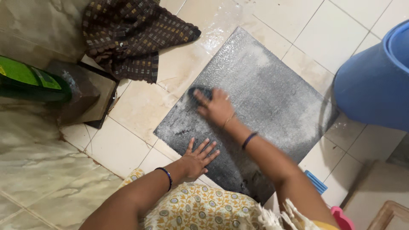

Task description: The person scrubs a black floor tile with a brush, alternating hands and occasionally applying water or soap from a nearby bucket.

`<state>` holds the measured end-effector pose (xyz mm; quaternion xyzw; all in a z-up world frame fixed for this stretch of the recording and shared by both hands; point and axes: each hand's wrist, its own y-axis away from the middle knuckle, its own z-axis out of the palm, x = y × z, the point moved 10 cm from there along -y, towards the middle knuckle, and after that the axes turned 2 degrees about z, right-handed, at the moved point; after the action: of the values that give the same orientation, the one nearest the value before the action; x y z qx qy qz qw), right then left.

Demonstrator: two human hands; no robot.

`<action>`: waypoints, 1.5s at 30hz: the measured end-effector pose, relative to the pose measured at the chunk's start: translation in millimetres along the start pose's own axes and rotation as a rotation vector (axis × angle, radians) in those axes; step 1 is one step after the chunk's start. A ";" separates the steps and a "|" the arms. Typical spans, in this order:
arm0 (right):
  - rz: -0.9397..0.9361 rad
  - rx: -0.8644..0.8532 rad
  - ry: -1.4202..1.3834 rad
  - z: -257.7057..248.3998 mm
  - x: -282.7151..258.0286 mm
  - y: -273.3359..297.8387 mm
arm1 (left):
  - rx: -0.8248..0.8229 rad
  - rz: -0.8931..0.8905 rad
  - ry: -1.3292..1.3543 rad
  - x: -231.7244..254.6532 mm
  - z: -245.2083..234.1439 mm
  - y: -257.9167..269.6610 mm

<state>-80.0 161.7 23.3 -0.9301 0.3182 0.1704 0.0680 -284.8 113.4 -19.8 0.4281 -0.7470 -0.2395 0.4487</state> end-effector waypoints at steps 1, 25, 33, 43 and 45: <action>0.053 0.048 0.031 -14.2 21.5 -8.9 | -0.007 0.008 0.004 0.3 0.3 -0.1; 0.110 0.119 0.001 6.1 -30.0 15.1 | -0.020 0.006 -0.006 -0.6 4.4 -0.2; 0.828 -0.012 0.113 -88.4 191.2 -87.3 | -0.035 0.027 0.025 -1.0 -1.4 0.2; 0.363 0.160 0.168 -30.5 83.8 -26.0 | 0.023 0.043 0.005 0.2 -2.6 3.1; 0.277 -0.015 -0.078 9.3 35.1 19.7 | 0.026 0.041 -0.012 3.1 -3.9 4.4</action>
<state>-68.7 128.4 1.6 -0.8705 0.4392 0.2165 0.0492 -284.0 113.1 -13.2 0.4173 -0.7613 -0.2229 0.4435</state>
